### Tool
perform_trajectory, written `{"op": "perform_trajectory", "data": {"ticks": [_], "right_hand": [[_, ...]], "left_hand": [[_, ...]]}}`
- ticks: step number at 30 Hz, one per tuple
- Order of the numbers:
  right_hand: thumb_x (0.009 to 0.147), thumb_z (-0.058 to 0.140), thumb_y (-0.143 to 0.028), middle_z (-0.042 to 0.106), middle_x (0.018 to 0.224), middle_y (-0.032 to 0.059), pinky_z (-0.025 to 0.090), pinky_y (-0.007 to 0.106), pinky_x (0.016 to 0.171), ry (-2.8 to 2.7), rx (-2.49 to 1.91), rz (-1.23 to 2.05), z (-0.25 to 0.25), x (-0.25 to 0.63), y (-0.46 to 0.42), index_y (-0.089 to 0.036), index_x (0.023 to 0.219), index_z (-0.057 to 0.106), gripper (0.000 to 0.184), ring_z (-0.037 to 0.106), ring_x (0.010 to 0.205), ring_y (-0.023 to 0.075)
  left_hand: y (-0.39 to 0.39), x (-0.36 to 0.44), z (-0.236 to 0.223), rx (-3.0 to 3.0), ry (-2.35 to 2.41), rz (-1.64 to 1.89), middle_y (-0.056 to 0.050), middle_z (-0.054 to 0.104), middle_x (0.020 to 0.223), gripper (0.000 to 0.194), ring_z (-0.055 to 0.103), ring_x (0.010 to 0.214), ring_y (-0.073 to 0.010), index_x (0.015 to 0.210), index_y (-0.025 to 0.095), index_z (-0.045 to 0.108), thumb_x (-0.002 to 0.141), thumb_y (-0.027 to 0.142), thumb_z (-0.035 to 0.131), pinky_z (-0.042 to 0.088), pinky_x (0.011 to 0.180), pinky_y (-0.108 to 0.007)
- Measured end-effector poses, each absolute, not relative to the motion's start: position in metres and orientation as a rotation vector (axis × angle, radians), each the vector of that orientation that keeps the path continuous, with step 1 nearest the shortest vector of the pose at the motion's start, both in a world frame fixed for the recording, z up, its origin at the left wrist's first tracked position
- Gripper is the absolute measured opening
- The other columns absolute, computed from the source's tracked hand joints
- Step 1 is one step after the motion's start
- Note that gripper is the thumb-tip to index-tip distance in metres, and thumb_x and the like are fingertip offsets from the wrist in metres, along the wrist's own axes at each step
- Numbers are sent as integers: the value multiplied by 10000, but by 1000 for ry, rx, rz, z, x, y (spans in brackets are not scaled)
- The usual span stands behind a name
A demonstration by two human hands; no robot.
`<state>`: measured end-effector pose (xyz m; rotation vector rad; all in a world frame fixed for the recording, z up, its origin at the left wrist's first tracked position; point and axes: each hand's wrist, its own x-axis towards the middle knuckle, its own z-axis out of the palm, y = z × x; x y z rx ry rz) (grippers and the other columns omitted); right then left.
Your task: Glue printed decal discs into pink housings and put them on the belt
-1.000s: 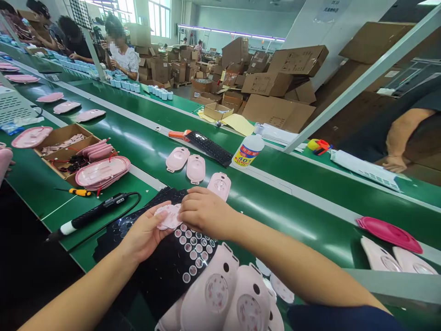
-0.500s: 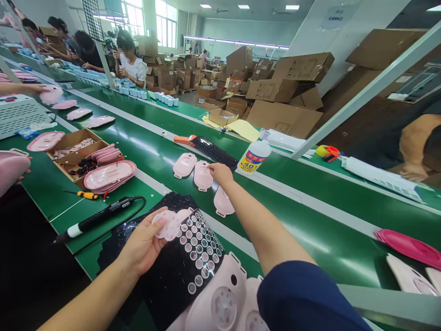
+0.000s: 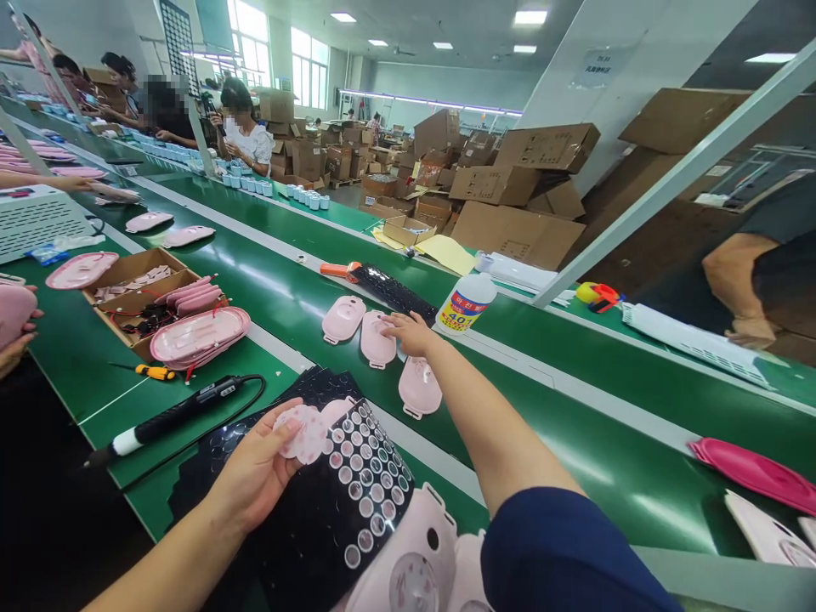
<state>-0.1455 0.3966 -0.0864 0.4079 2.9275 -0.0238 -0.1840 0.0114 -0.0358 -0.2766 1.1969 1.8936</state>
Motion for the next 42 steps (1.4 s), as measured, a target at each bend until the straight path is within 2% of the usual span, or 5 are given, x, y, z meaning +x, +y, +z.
{"op": "perform_trajectory", "data": {"ticks": [19, 25, 29, 37, 42], "right_hand": [[1012, 591, -343, 538, 1498, 145, 401, 618, 1135, 3097, 479, -9, -58, -153, 349, -225, 1387, 588, 393, 528, 1357, 330], [1015, 559, -420, 672, 1364, 32, 402, 430, 1153, 3253, -623, -207, -16, -148, 254, -298, 1297, 653, 321, 577, 1293, 202], [1041, 507, -233, 752, 1208, 40, 444, 397, 1097, 3174, -1465, 116, -7, -132, 223, -214, 1195, 690, 240, 647, 1155, 182], [1032, 519, -211, 795, 1052, 7, 515, 333, 954, 3279, -1196, -274, -15, -125, 221, -214, 1070, 721, 205, 711, 1009, 162], [1022, 563, -243, 796, 1123, -11, 435, 407, 1082, 3263, -1123, -405, -13, -124, 219, -245, 1025, 729, 166, 685, 1116, 181]], "left_hand": [[19, -190, -42, -300, 1190, 1907, -98, 779, 924, 252, 753, 663, -160, 1103, 119, 647, 929, -34, 547, 639, 550, -237], [32, -193, -37, -357, 1166, 2013, -55, 760, 858, 253, 737, 628, -143, 1083, 140, 631, 929, -39, 541, 633, 541, -225], [36, -196, -37, -361, 1118, 2077, -46, 752, 864, 244, 722, 617, -121, 1064, 139, 637, 926, -38, 541, 623, 545, -195], [31, -196, -44, -374, 1104, 1984, -75, 767, 901, 303, 751, 665, -145, 1136, 129, 631, 910, -52, 541, 634, 567, -190], [30, -199, -41, -378, 1096, 1994, -59, 766, 866, 328, 754, 658, -140, 1125, 124, 616, 908, -97, 506, 640, 581, -186]]}}
